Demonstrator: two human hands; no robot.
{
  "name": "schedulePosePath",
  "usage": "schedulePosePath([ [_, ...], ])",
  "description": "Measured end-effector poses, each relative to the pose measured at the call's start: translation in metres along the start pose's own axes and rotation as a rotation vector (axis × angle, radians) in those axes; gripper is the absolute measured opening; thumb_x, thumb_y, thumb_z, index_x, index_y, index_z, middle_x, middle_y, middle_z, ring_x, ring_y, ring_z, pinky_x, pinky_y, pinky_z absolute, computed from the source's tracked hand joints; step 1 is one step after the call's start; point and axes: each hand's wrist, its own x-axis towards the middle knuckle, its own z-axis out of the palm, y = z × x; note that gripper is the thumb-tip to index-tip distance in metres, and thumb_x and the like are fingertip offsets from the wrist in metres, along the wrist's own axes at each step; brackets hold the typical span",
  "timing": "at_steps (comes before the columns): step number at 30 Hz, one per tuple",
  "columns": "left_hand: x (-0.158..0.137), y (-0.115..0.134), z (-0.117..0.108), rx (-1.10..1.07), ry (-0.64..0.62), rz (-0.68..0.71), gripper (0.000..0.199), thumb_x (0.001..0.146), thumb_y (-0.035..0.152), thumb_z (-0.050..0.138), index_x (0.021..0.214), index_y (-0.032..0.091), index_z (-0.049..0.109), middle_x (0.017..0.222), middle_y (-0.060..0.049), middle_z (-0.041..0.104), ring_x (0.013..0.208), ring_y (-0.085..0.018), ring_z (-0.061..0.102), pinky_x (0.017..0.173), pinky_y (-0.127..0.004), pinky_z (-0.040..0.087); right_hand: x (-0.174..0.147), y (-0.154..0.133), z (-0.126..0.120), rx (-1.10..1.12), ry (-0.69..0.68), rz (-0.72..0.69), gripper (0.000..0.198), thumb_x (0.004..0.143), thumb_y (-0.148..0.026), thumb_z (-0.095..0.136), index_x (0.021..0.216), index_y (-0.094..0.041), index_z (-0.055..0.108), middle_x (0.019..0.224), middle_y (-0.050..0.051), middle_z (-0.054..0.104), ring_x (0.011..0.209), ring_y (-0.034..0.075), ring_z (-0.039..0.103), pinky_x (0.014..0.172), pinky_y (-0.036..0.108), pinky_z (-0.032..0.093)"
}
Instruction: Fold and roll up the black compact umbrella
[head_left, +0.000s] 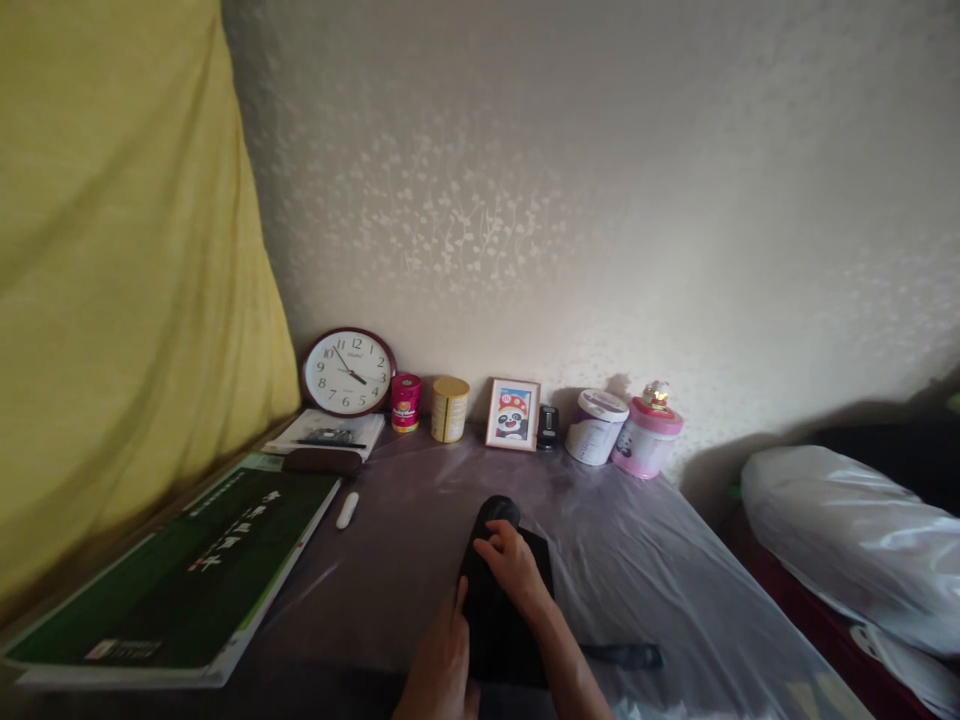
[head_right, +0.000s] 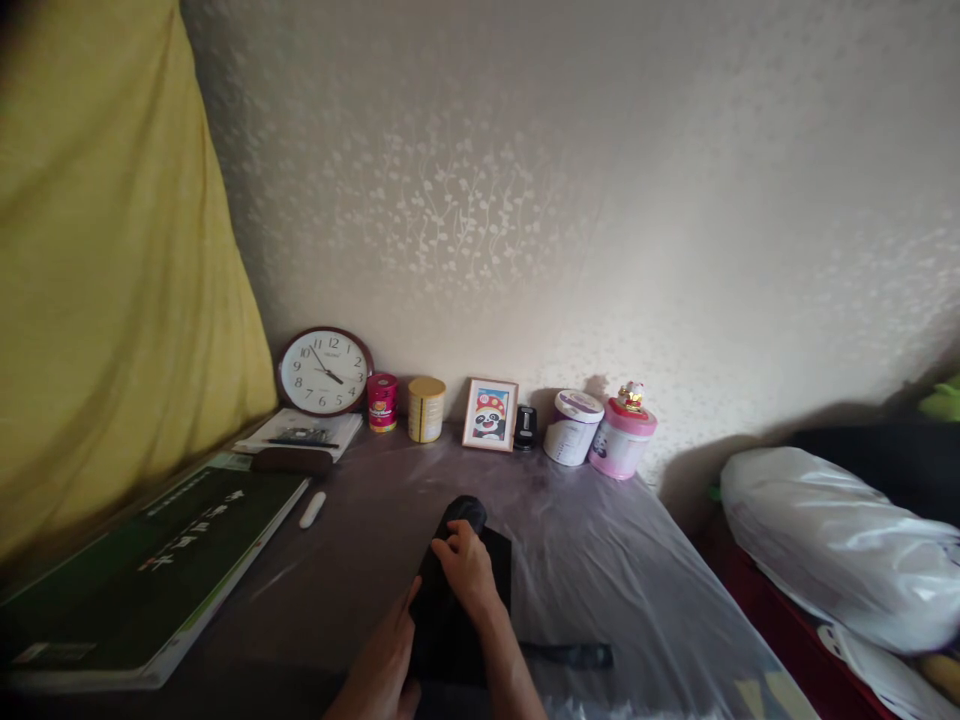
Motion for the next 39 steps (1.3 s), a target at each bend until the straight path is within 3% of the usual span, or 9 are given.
schedulePosePath([
  [5,-0.008,-0.022,0.03,-0.029,0.218,0.068,0.08,0.059,0.005,0.05,0.135,0.003,0.026,0.132,-0.024,0.046,0.122,-0.031,0.046,0.101,-0.041,0.041,-0.008,-0.007,-0.002,0.08,-0.18,-0.09,0.019,0.082,-0.028,0.044,0.081,-0.019,0.06,0.067,-0.001,0.071,0.054,0.012,0.06,0.057,0.022,0.041],
  [10,-0.019,-0.023,0.007,-0.008,0.486,0.115,0.087,0.068,0.015,0.052,0.141,0.012,0.004,0.136,-0.022,0.041,0.125,-0.03,0.043,0.097,-0.044,0.045,-0.016,-0.013,-0.004,0.003,-0.182,-0.172,0.023,0.084,-0.026,0.042,0.073,-0.02,0.061,0.071,-0.001,0.073,0.068,0.013,0.064,0.064,0.021,0.041],
  [14,-0.014,-0.011,-0.019,0.092,0.53,0.213,0.068,0.07,0.026,0.058,0.132,0.018,0.032,0.135,-0.019,0.042,0.123,-0.033,0.045,0.092,-0.047,0.048,-0.017,-0.016,-0.005,-0.014,-0.22,-0.205,0.023,0.085,-0.025,0.043,0.076,-0.02,0.064,0.074,0.0,0.073,0.073,0.014,0.066,0.066,0.021,0.041],
  [17,-0.006,-0.008,-0.017,0.122,0.55,0.269,0.057,0.067,0.027,0.062,0.12,0.018,0.044,0.128,-0.019,0.048,0.116,-0.035,0.051,0.087,-0.048,0.052,-0.018,-0.015,-0.007,0.002,-0.256,-0.204,0.024,0.085,-0.025,0.044,0.075,-0.021,0.065,0.075,0.0,0.072,0.072,0.013,0.065,0.065,0.02,0.041],
  [24,-0.002,-0.012,0.007,-0.037,0.442,0.21,0.064,0.069,0.011,0.053,0.129,0.017,0.031,0.132,-0.019,0.043,0.121,-0.029,0.048,0.093,-0.041,0.049,-0.027,-0.009,-0.009,-0.013,-0.184,-0.35,0.025,0.089,-0.03,0.044,0.086,-0.023,0.068,0.081,-0.001,0.071,0.076,0.013,0.062,0.071,0.022,0.042],
  [27,-0.003,-0.014,0.011,-0.061,0.386,0.198,0.068,0.068,0.008,0.052,0.131,0.019,0.027,0.135,-0.019,0.041,0.124,-0.031,0.044,0.096,-0.046,0.046,-0.029,-0.005,-0.011,-0.1,-0.106,-0.494,0.025,0.091,-0.028,0.043,0.093,-0.025,0.068,0.09,0.0,0.07,0.089,0.016,0.059,0.083,0.026,0.041],
  [30,-0.003,-0.015,0.015,-0.071,0.31,0.224,0.071,0.068,0.006,0.052,0.133,0.02,0.024,0.142,-0.02,0.034,0.129,-0.031,0.037,0.1,-0.046,0.042,-0.024,-0.001,-0.013,-0.173,-0.141,-0.588,0.027,0.092,-0.026,0.04,0.095,-0.026,0.068,0.102,-0.001,0.069,0.11,0.018,0.051,0.101,0.034,0.029],
  [33,-0.003,-0.013,0.021,-0.103,0.277,0.174,0.078,0.063,0.003,0.053,0.134,0.02,0.024,0.147,-0.018,0.026,0.133,-0.03,0.03,0.104,-0.047,0.037,-0.011,0.004,-0.012,-0.214,-0.165,-0.573,0.03,0.093,-0.026,0.037,0.096,-0.026,0.068,0.107,-0.001,0.068,0.119,0.018,0.046,0.108,0.04,0.016],
  [39,-0.001,-0.007,0.006,-0.188,0.042,0.075,0.094,0.058,0.005,0.051,0.142,0.015,0.01,0.151,-0.013,0.013,0.138,-0.028,0.016,0.11,-0.045,0.028,0.024,0.011,-0.008,-0.249,-0.141,-0.505,0.033,0.092,-0.024,0.036,0.092,-0.026,0.069,0.099,0.0,0.07,0.117,0.017,0.047,0.108,0.041,0.014],
])
